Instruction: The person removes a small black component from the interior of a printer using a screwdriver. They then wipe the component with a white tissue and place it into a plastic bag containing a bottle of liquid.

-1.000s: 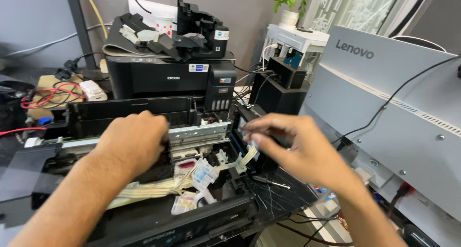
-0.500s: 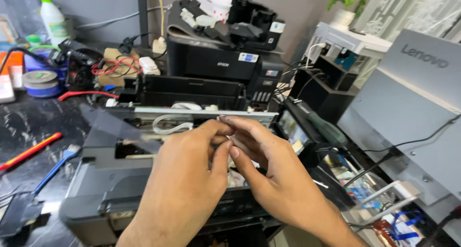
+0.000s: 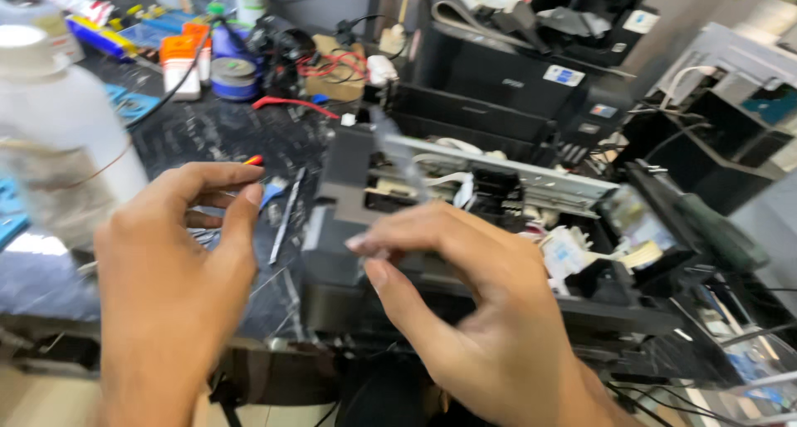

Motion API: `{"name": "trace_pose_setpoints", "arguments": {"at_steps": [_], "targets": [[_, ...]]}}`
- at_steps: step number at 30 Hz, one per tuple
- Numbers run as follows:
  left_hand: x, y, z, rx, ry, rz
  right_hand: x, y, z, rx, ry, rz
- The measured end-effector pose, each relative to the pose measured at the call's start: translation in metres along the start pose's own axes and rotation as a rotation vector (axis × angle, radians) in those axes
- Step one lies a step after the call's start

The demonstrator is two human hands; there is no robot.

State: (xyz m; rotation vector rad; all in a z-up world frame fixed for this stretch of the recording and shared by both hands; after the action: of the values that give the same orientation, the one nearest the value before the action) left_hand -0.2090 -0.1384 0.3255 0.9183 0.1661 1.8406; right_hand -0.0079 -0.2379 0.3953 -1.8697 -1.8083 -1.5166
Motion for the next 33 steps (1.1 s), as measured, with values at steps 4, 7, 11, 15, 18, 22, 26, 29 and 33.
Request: {"name": "trace_pose_setpoints", "arguments": {"at_steps": [4,7,11,15,18,22,26,29,33], "targets": [[0.006,-0.028,-0.054,-0.020,0.027,-0.107,0.020,-0.036,0.014,0.118,-0.035,-0.224],[0.007,-0.070,-0.067,-0.023,-0.024,-0.281,0.027,-0.056,0.031,0.172,-0.145,-0.262],[0.017,-0.110,-0.065,0.563,-0.128,-0.286,0.032,-0.068,0.045,0.061,-0.220,-0.204],[0.023,-0.136,-0.065,0.821,-0.181,-0.228,0.031,-0.073,0.056,0.045,-0.330,-0.193],[0.015,-0.150,-0.067,0.858,-0.124,-0.241,0.032,-0.074,0.060,0.024,-0.318,-0.209],[0.017,-0.158,-0.063,0.993,-0.089,-0.399,0.033,-0.072,0.059,-0.087,-0.292,-0.247],[0.016,-0.162,-0.065,1.156,-0.131,-0.402,0.032,-0.074,0.060,-0.043,-0.325,-0.240],[0.020,-0.163,-0.066,1.150,-0.161,-0.296,0.032,-0.076,0.058,-0.059,-0.317,-0.249],[0.030,-0.147,-0.056,1.019,-0.256,-0.008,0.031,-0.075,0.058,-0.064,-0.331,-0.240]]}}
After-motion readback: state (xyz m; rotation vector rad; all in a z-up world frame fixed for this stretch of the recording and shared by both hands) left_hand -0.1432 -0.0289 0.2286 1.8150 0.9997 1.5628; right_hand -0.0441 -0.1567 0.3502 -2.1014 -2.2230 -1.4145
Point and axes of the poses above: each hand's wrist, its own x-axis towards the middle knuckle, its own y-axis out of the back of the hand, z = x × y, the point moved 6 cm from there along x, towards the middle knuckle, and after that the axes turned 6 degrees about x, right-handed, at the moved point
